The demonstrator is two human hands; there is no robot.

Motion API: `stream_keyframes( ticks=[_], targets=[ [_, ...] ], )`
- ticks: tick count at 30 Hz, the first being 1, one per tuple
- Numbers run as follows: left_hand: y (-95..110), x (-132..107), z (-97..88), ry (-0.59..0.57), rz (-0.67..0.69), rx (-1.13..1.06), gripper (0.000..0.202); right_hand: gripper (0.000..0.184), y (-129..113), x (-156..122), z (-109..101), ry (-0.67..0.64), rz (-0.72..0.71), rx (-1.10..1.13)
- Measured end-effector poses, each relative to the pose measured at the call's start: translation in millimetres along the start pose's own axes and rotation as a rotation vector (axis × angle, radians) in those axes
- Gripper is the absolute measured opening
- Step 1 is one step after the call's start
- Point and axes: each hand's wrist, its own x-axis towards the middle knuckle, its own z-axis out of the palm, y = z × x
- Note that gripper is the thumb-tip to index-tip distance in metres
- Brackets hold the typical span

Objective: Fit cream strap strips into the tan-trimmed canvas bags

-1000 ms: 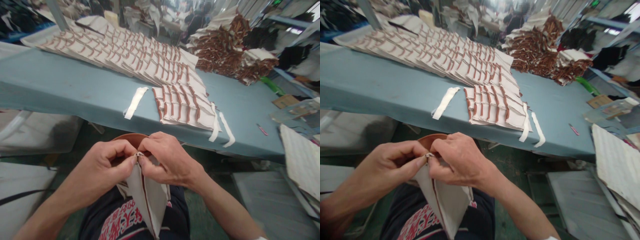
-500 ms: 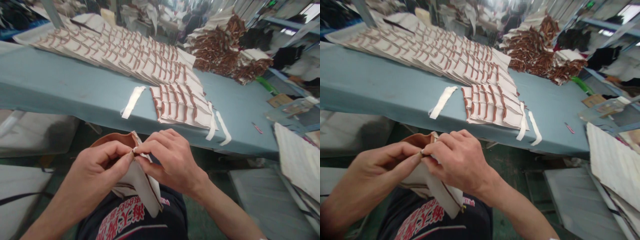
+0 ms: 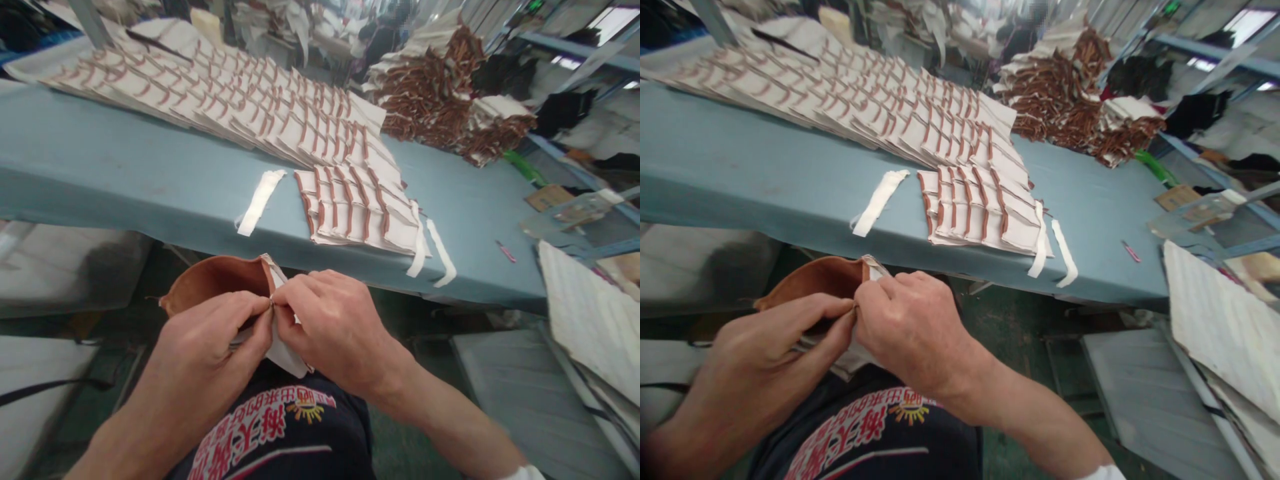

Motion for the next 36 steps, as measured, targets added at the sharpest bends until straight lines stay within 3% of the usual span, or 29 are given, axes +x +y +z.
stream_keyframes(
  ticks=[4,9,13,17,21,24,29,32,36],
  targets=[
    [-5,-1,8.2,0.004,-0.08,-0.065,0.027,0.019,2,0,7,-0.001,0.142,0.182],
    [-25,-2,17.6,-0.045,-0.336,-0.408,0.021,0.006,15,10,8,-0.249,0.525,0.795],
    [-43,-7,20.2,-0.168,-0.547,-0.751,0.026,0.01,22,16,10,-0.412,0.653,1.172],
    [-49,-8,16.7,-0.207,-0.581,-0.817,0.028,0.01,21,18,13,-0.398,0.571,1.227],
    [-37,1,7.4,-0.137,-0.469,-0.722,0.02,0.004,23,17,15,-0.236,0.419,1.084],
    [-28,7,-2.3,-0.097,-0.492,-0.755,0.02,0.005,28,15,14,-0.131,0.344,0.975],
    [-34,12,-16.9,-0.195,-0.438,-0.697,0.019,0.011,31,14,9,0.08,0.048,0.763],
    [-36,14,-20.4,-0.212,-0.406,-0.651,0.022,0.015,30,20,13,0.06,-0.103,0.749],
    [-28,14,-22.6,-0.198,-0.417,-0.573,0.025,0.005,33,26,22,0.038,-0.163,0.711]
  ],
)
